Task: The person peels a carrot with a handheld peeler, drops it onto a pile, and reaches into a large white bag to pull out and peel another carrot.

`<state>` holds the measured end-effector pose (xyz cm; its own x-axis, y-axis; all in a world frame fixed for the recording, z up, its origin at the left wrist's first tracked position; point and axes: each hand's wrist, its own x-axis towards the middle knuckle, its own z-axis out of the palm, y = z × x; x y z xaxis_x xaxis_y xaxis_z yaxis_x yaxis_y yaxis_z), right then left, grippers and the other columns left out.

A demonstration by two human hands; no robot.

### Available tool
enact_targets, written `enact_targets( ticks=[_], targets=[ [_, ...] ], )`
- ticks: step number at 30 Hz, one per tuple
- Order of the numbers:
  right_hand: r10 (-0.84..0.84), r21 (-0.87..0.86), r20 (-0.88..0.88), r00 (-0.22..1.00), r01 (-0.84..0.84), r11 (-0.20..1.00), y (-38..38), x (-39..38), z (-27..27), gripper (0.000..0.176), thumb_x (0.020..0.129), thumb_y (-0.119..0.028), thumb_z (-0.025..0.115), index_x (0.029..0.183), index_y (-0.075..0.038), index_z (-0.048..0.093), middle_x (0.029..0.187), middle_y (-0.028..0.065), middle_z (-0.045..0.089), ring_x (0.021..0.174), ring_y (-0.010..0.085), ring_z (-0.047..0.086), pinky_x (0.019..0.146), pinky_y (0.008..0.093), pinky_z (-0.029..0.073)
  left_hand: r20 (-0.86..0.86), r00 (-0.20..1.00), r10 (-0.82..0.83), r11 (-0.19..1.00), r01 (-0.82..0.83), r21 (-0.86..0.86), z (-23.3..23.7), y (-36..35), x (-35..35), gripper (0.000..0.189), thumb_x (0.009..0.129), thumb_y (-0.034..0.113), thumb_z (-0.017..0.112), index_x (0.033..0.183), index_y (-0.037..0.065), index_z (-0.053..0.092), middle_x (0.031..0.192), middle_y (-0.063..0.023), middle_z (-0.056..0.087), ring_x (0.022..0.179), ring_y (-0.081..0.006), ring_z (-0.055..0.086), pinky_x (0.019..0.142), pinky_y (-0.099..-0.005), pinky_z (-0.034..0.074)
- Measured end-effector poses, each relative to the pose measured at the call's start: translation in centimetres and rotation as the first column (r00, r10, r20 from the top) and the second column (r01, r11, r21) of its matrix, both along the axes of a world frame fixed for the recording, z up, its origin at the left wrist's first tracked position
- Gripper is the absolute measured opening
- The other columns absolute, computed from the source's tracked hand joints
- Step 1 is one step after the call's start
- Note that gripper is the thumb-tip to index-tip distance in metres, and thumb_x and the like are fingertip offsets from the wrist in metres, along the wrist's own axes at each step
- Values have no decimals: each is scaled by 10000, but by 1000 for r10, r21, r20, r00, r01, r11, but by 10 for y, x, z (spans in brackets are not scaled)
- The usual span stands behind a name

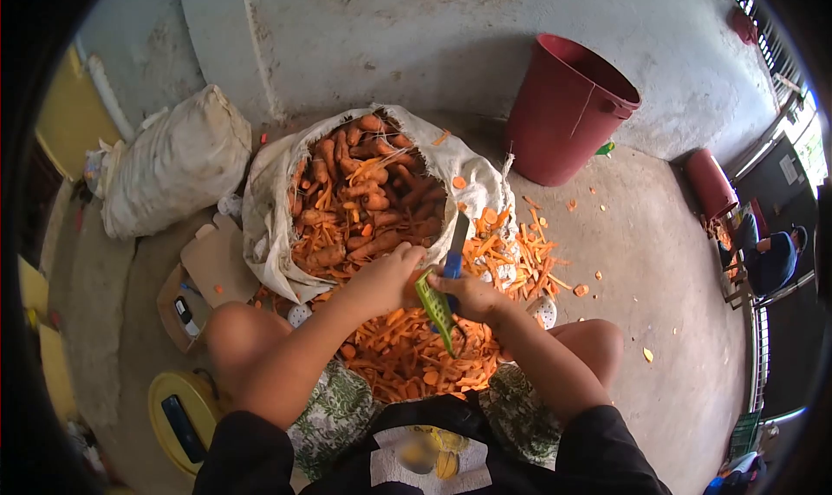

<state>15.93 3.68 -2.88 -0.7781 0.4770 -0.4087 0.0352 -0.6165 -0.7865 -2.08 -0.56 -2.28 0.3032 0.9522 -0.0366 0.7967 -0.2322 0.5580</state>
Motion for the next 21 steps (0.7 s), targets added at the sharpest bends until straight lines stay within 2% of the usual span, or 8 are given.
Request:
enact_targets(
  ticks=[9, 10, 11, 12, 15, 16, 18, 21],
  targets=[
    [218, -93, 572, 791, -202, 975, 3, 19, -46, 259, 843, -264, 513, 993, -59, 559, 776, 21, 550, 703, 120, 512, 661, 278, 415, -309, 942, -128, 914, -9, -405, 9, 2, -25, 661, 683, 276, 695, 1233, 109, 369, 1211, -110, 400, 1028, -271, 487, 818, -374, 438],
    [217, 164, 588, 779, -378, 911, 16, 25, 0, 264, 822, -230, 529, 1044, -92, 559, 757, 9, 548, 656, 119, 506, 614, 274, 425, -300, 946, -122, 923, -3, -385, 12, 2, -26, 614, 714, 288, 662, 1223, 95, 379, 1174, -125, 424, 1019, -274, 494, 809, -375, 444],
    [155, 380, 845, 512, -777, 501, 50, 31, 9, 332, 837, -287, 493, 1082, -66, 532, 900, 65, 596, 679, 146, 584, 556, 241, 467, -290, 950, -116, 930, 1, -368, 14, 2, -28, 570, 745, 300, 629, 1214, 80, 389, 1137, -141, 448, 1009, -278, 502, 801, -377, 449],
    [-25, 487, 710, 704, -464, 740, 93, 60, 8, 297, 820, -192, 500, 1106, -120, 534, 748, 2, 549, 568, 92, 482, 497, 245, 411, -291, 950, -114, 930, -1, -366, 14, 2, -29, 570, 745, 300, 629, 1214, 80, 389, 1137, -141, 448, 1009, -278, 502, 801, -377, 449],
    [-400, 697, 141, 906, 196, 690, 264, 156, 67, 320, 862, -293, 461, 1081, -75, 543, 803, 12, 580, 633, 91, 530, 577, 249, 434, -326, 938, -116, 955, 15, -297, 11, -1, -30, 526, 781, 350, 570, 1201, 81, 405, 1120, -141, 462, 993, -279, 510, 789, -386, 448],
    [-720, 791, -33, 693, 459, 405, 258, 149, 131, 316, 875, -293, 443, 1054, -56, 551, 803, 29, 586, 638, 105, 542, 568, 251, 435, -292, 950, -112, 945, 10, -327, 11, -1, -30, 531, 779, 366, 565, 1202, 86, 408, 1128, -136, 467, 994, -279, 507, 802, -387, 436],
    [-858, 904, -169, 486, 423, 61, 278, 178, 206, 299, 878, -288, 448, 1043, -58, 544, 829, 53, 600, 685, 152, 573, 611, 286, 463, -258, 961, -102, 937, 6, -350, 5, 0, -31, 537, 776, 381, 560, 1202, 91, 412, 1136, -132, 471, 995, -278, 504, 815, -388, 424],
    [-870, 697, -347, 351, 717, 11, 264, 176, 248, 309, 871, -265, 463, 1089, -51, 510, 915, 72, 583, 770, 199, 587, 663, 322, 481, -258, 960, -112, 931, 10, -365, -4, 5, -33, 536, 783, 390, 543, 1205, 88, 410, 1131, -131, 476, 987, -278, 506, 812, -389, 426]
  ],
)
